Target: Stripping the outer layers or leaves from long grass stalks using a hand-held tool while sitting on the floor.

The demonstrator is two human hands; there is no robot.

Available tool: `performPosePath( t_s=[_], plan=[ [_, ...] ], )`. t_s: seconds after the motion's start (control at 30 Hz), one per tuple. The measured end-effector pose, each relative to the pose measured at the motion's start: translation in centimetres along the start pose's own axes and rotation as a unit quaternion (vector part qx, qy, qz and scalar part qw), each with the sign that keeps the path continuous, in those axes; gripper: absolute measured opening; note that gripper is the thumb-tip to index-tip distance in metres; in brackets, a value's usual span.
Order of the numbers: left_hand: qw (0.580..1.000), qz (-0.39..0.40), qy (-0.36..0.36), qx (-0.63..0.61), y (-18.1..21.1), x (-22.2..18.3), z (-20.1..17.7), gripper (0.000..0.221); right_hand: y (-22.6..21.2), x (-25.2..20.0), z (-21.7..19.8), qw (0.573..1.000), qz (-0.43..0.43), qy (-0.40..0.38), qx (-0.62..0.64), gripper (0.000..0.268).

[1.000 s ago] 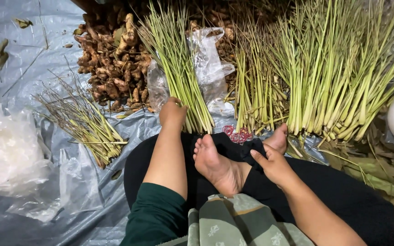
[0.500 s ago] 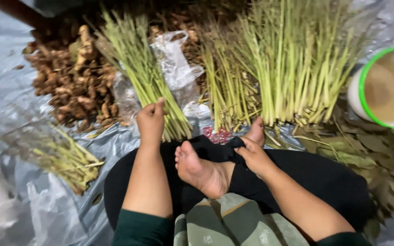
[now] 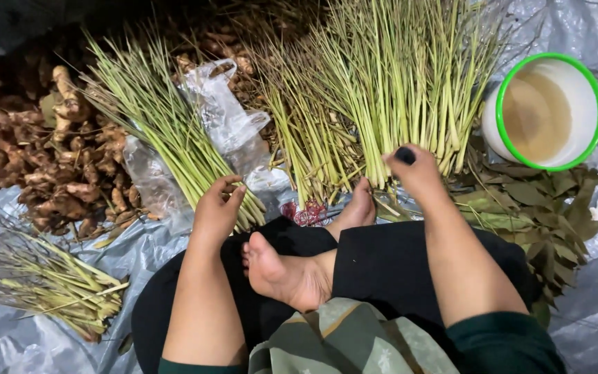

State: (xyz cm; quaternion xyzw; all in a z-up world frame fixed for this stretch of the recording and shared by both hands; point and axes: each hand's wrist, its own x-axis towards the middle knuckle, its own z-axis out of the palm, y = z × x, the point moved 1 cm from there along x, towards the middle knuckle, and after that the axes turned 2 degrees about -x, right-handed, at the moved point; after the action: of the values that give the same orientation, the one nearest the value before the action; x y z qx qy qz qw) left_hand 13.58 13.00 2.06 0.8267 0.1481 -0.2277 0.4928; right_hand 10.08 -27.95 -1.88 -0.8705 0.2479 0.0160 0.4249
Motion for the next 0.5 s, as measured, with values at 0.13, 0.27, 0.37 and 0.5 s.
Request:
performPosePath(
  t_s=[0.13,0.27,0.37,0.5],
  plan=[
    [1.000,-0.006,-0.024,0.020,0.9,-0.2,0.2,0.033,4.6,3.0,1.9,0.987,0.115,0.050,-0.104,0.022],
    [0.999,-0.002,-0.031,0.031,1.4,-0.4,0.2,0.034,1.6,1.8,3.6,0.945,0.113,-0.052,-0.303,0.031],
    [0.999,-0.002,-0.040,0.034,1.6,-0.5,0.3,0.036,-0.3,1.2,4.0,0.936,0.073,-0.075,-0.337,0.039],
    [0.998,-0.002,-0.050,0.043,1.3,-0.2,0.3,0.036,-0.4,1.3,4.9,0.922,0.027,-0.080,-0.377,0.045]
  ],
)
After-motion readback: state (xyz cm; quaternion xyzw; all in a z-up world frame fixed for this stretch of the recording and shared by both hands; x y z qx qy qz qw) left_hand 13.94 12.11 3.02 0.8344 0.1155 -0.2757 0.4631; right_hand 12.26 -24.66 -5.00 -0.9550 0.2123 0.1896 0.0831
